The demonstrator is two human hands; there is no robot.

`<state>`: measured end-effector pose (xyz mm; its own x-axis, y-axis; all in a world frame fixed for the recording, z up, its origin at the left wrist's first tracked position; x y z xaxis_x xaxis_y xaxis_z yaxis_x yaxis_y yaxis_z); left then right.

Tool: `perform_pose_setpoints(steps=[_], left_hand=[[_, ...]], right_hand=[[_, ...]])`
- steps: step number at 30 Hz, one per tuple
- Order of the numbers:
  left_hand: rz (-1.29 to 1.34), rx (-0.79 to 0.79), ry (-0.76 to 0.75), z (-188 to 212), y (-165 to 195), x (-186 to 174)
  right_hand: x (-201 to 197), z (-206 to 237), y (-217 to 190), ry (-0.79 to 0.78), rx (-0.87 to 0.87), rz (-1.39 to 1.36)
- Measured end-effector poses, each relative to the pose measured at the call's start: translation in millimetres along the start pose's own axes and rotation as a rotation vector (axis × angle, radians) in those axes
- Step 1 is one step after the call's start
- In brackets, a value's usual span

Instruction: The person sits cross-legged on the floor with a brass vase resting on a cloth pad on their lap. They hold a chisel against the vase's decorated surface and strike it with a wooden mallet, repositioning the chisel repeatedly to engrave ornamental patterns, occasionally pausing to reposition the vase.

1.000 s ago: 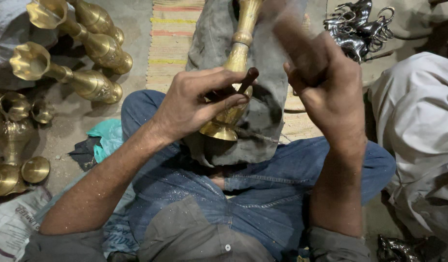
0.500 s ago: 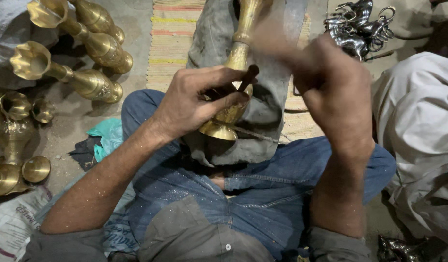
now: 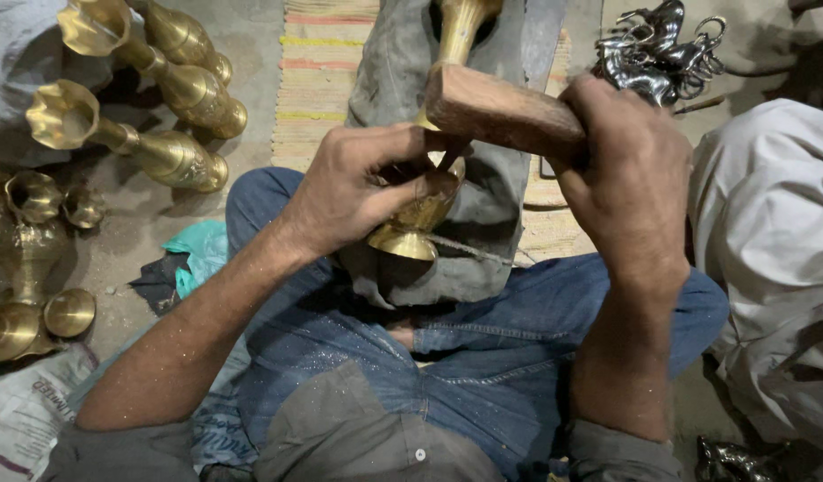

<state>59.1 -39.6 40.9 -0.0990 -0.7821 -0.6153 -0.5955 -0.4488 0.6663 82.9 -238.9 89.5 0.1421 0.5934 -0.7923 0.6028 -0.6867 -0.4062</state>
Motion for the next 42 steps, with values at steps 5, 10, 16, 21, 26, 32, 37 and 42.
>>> perform_pose_setpoints(steps=[5, 10, 16, 21, 26, 32, 37, 42], left_hand=[[-0.012, -0.036, 0.001, -0.9, 0.4, -0.2], [0.072, -0.058, 0.012, 0.9, -2.8, -2.1], [-0.033, 0.023, 0.055, 1.9, 0.3, -3.7], [-0.049, 0.005, 0.015, 0.1, -5.1, 2.3], [0.015, 0.012, 0.018, 1.1, -5.9, 1.3], [0.006, -0.021, 0.026, 0.5, -4.1, -1.2], [0.094, -0.024, 0.039, -0.6, -0.7, -5.1], [0.016, -0.051, 0.034, -0.9, -3.4, -3.8]], right_hand=[[14.2, 0.8, 9.7, -0.121, 0.109, -0.078], [2.5, 3.8, 17.2, 0.028, 0.204, -0.243], [5.7, -0.9, 14.9, 0.035, 0.197, -0.363], [2.2, -4.7, -4.2, 0.023, 0.007, -0.027], [4.4, -3.7, -12.7, -0.013, -0.100, 0.148], [9.3, -2.6, -4.5, -0.066, -0.024, 0.108], [4.5, -0.7, 6.6, -0.014, 0.138, -0.327], [3.5, -0.6, 7.2, 0.021, 0.103, -0.140]])
Point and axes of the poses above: each hand's wrist, its own z-axis away from the middle knuckle, its own x-axis out of the palm, y = z × x, the point moved 8 cm from there along -z, towards the middle knuckle, and after that the axes turned 8 degrees about -z, right-handed, at the moved point
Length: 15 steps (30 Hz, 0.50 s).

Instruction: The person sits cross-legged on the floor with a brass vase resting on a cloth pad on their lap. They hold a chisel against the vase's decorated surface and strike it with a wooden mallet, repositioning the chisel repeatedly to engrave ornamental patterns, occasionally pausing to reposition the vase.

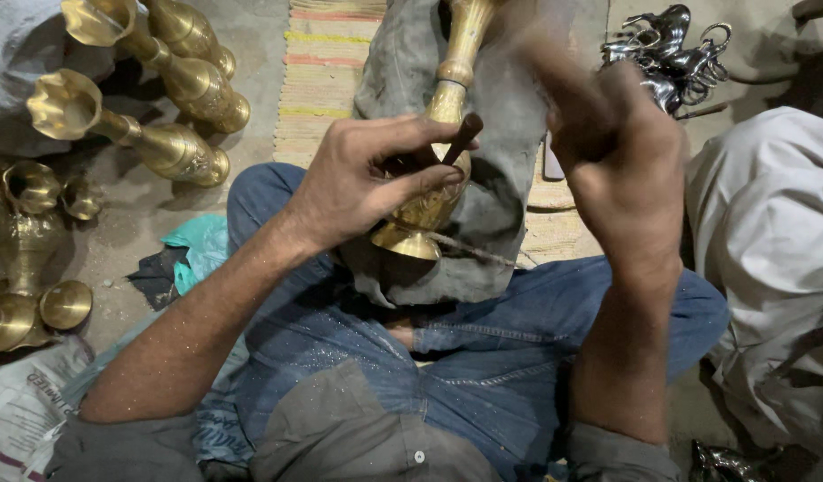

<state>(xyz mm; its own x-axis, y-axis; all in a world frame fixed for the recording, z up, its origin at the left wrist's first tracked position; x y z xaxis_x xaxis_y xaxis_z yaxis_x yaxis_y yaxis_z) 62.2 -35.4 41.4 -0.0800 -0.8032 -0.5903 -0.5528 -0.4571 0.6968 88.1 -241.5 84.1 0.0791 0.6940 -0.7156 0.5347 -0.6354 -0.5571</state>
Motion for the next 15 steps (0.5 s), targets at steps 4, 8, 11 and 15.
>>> perform_pose_setpoints(steps=[4, 8, 11, 15], left_hand=[[-0.016, -0.020, -0.030, 0.3, -6.2, 3.5], [-0.003, -0.011, -0.020, 1.3, -8.1, 4.5], [-0.048, -0.002, -0.031, 0.2, -8.7, 2.9], [0.044, 0.026, 0.010, 0.2, -2.4, -0.6]], right_hand=[[3.1, 3.0, 6.2, -0.067, 0.034, 0.102], [-8.9, 4.8, 4.5, 0.039, 0.052, -0.165], [0.2, 4.5, -4.5, -0.132, -0.031, 0.256], [-17.7, 3.4, -7.5, 0.088, -0.041, 0.095]])
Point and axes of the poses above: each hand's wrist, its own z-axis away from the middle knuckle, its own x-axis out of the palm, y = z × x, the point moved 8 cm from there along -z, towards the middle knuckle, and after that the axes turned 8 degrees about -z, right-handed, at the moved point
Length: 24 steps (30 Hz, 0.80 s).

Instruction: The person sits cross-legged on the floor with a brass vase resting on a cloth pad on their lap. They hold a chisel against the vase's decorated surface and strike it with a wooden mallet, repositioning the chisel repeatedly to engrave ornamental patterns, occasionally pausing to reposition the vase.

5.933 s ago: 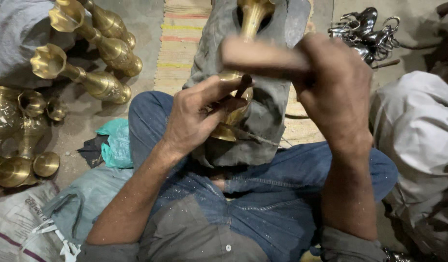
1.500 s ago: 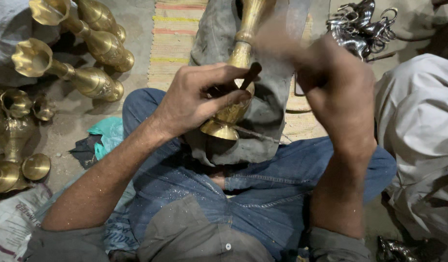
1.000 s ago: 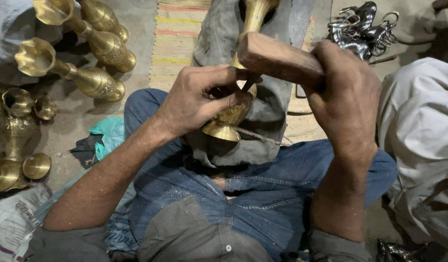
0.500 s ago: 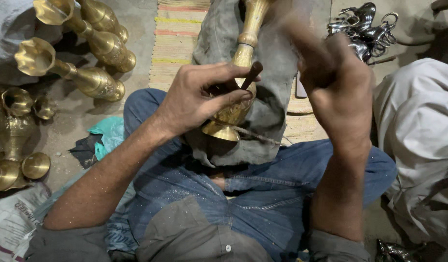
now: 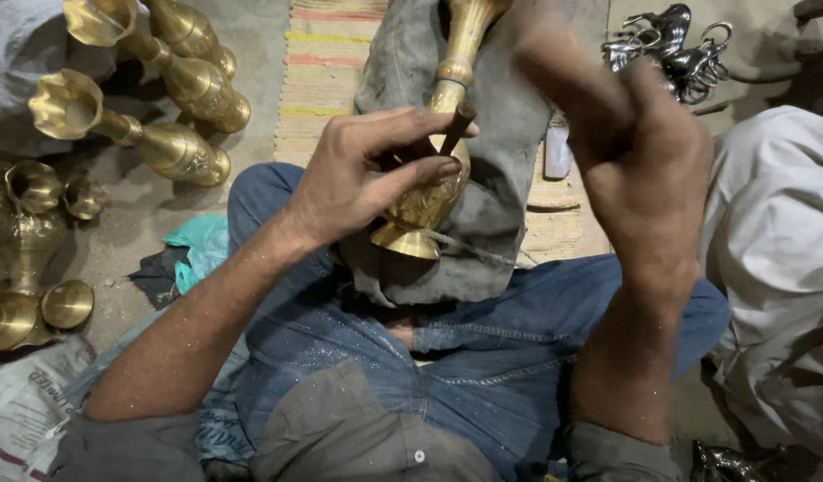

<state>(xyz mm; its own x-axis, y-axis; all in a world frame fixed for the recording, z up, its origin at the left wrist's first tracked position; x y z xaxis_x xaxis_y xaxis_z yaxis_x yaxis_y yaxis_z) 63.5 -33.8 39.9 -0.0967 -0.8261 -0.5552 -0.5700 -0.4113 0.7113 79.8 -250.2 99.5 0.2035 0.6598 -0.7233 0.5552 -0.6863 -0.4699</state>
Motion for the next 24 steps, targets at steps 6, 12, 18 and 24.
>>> perform_pose_setpoints(steps=[6, 12, 18, 24], left_hand=[[0.058, 0.015, 0.006, -1.0, 5.7, -1.7], [-0.002, -0.045, -0.013, -0.9, 0.6, -0.5], [-0.060, -0.055, 0.000, -0.5, -0.5, -1.9], [-0.042, -0.098, -0.015, 0.0, -6.3, 1.9]], right_hand=[[4.8, 1.2, 11.2, -0.008, 0.097, -0.222], [12.4, 0.4, 1.9, -0.103, -0.017, -0.046], [24.5, 2.6, 22.4, -0.237, 0.139, 0.062], [24.4, 1.2, 20.9, -0.229, 0.115, 0.048]])
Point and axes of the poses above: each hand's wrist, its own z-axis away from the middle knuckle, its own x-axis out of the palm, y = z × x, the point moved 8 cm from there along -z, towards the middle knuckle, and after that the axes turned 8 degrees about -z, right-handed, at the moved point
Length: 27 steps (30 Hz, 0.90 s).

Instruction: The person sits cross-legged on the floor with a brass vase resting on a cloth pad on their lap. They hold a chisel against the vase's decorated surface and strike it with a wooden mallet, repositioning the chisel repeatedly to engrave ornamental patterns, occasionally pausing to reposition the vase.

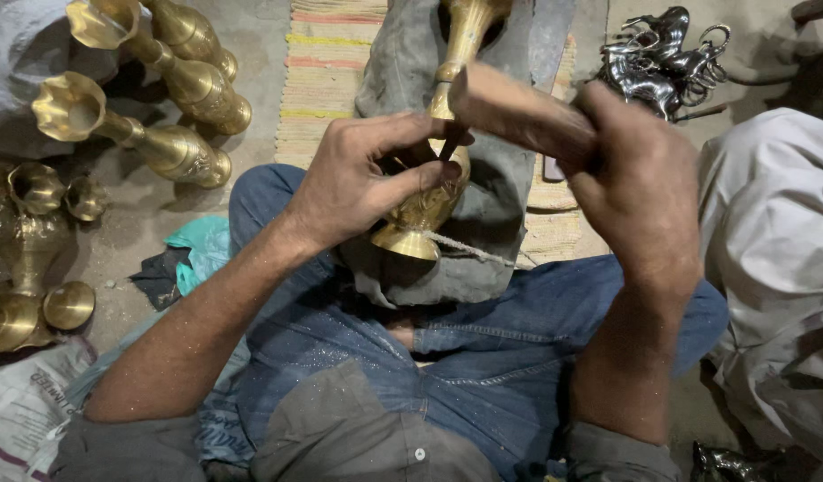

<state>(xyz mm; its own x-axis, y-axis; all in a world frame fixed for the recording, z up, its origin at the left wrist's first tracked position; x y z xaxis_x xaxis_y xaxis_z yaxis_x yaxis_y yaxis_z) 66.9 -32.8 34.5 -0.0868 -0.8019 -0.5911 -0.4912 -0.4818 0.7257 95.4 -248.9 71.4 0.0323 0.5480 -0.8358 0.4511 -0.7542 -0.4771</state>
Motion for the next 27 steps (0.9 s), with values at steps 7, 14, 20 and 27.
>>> perform_pose_setpoints(steps=[7, 14, 20, 27], left_hand=[[-0.043, 0.063, 0.010, 2.4, 3.0, -2.2], [-0.003, 0.096, 0.017, 1.4, 8.5, -5.3], [-0.007, 0.086, -0.021, -1.2, 8.0, -3.9], [0.037, 0.120, -0.005, 0.1, 9.8, -6.8]], right_hand=[[-14.9, 4.1, -21.6, 0.137, -0.143, 0.124], [-8.5, 2.5, -21.0, 0.088, -0.100, 0.217], [-9.6, 2.5, -36.2, 0.115, -0.219, 0.193], [-7.8, 3.3, -13.4, 0.113, -0.099, -0.067]])
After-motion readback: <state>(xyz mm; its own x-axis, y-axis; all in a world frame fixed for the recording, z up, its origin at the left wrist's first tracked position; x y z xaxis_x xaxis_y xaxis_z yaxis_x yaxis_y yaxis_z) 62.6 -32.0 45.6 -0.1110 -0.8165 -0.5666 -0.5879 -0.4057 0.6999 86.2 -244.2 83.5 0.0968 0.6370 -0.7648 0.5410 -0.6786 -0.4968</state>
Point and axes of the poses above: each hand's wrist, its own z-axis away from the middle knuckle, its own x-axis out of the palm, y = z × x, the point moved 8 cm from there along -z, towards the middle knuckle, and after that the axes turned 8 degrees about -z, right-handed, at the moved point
